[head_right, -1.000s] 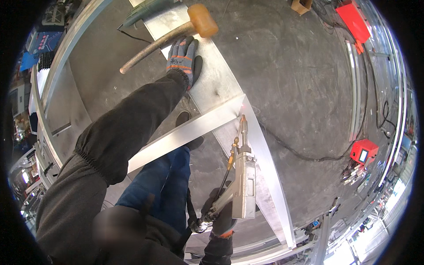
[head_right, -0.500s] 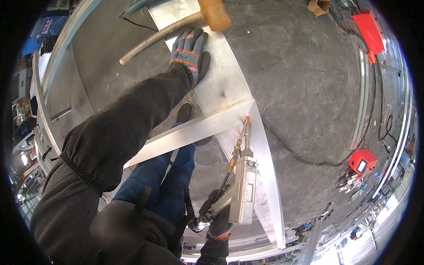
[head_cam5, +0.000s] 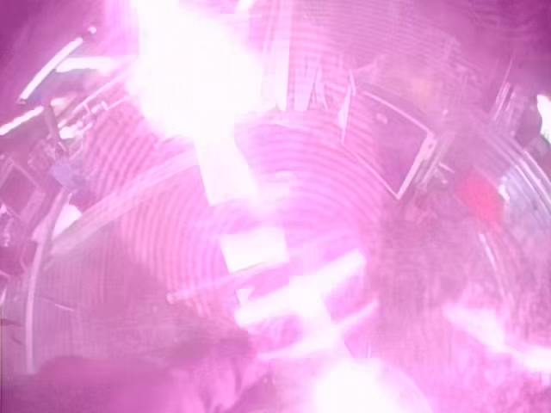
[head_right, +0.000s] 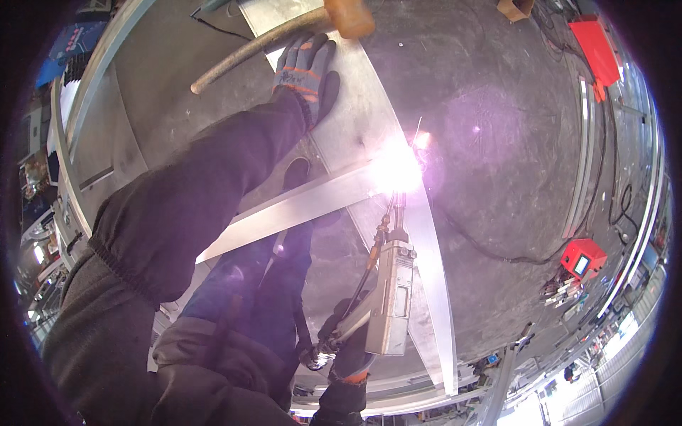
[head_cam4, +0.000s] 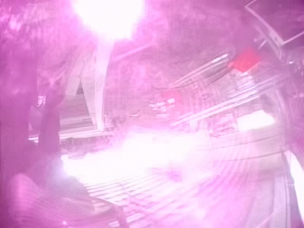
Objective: The person welds joints on a rectangular metal frame using a welding torch, then grinds the welds with an angle grinder. The person repositions the frame to access different sides and continues welding and grinding.
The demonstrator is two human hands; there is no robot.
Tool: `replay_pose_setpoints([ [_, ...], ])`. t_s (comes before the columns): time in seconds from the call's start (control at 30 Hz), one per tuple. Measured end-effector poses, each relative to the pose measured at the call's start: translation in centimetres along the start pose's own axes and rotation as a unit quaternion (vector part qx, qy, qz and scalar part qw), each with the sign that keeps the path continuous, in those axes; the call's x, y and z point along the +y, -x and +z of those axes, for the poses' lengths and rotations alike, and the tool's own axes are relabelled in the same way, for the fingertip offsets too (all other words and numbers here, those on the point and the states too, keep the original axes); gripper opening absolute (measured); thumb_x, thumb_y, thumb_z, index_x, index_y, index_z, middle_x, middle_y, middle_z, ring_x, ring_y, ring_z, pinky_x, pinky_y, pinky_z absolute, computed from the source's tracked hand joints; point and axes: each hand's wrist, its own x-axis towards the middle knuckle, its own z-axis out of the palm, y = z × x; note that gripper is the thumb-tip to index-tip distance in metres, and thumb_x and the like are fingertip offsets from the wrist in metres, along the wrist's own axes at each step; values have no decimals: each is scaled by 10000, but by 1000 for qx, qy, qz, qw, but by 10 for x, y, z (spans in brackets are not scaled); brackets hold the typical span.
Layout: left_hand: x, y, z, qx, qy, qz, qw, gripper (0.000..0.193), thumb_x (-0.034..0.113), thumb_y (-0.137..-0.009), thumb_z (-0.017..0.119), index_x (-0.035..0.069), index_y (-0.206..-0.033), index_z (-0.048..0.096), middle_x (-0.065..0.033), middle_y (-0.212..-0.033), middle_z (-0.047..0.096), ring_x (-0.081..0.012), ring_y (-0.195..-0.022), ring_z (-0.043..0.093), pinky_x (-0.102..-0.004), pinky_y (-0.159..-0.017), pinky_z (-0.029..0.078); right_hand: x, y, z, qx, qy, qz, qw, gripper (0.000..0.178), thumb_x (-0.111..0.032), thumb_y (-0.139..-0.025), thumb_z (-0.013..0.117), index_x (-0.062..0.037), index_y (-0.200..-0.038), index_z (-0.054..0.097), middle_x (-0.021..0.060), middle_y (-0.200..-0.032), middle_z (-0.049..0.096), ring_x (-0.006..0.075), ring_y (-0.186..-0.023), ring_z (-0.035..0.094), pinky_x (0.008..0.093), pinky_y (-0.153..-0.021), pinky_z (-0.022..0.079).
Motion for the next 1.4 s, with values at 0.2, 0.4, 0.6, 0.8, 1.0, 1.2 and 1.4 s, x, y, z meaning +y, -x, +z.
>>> replay_pose_setpoints([
  [0.2,-1,1,-2,-2,23,-1,1000,596,298,-939,589,102,-1479,431,-125,-1524,403,-340,-1445,359,-487,-1231,260,1,2,1,7,19,0,1000,597,-540,-1037,455,-94,-1429,395,134,-978,627,200,-558,599,314,-439,486],
  [0.4,-2,1,-1,16,25,4,1000,587,291,-938,594,105,-1472,437,-124,-1514,409,-344,-1444,359,-490,-1231,258,3,5,-1,1,6,6,1000,591,-534,-1036,467,-81,-1412,414,131,-959,621,200,-554,603,309,-435,486],
  [0.6,-4,1,1,32,35,8,999,579,265,-924,616,109,-1459,458,-121,-1498,427,-348,-1432,376,-497,-1227,272,5,8,1,7,-1,4,1000,579,-529,-1036,462,-90,-1410,421,134,-954,621,200,-549,602,308,-426,489],
  [0.8,-4,1,1,44,33,10,998,562,264,-919,619,99,-1439,482,-126,-1490,435,-349,-1419,391,-508,-1221,285,7,12,-7,-21,1,35,999,553,-537,-1030,463,-99,-1365,434,119,-912,596,209,-541,594,321,-425,486],
  [1.0,-6,2,-2,42,34,27,998,580,325,-940,575,83,-1458,476,-163,-1498,439,-368,-1415,387,-524,-1221,257,12,16,-7,-15,5,26,1000,527,-533,-1031,465,-106,-1340,443,125,-876,578,224,-530,595,320,-429,485],
  [1.2,-7,3,-8,40,38,25,998,574,316,-937,578,67,-1447,484,-164,-1504,435,-376,-1425,376,-521,-1217,263,-4,24,5,24,-65,38,997,626,-544,-1032,470,-85,-1445,363,165,-892,580,228,-476,576,320,-372,464],
  [1.4,-7,3,-11,36,36,25,998,572,300,-935,583,71,-1449,486,-160,-1508,434,-377,-1430,374,-516,-1218,267,-21,5,4,-42,-8,10,999,664,-583,-1027,433,-56,-1428,387,184,-938,618,229,-502,607,315,-375,476],
])
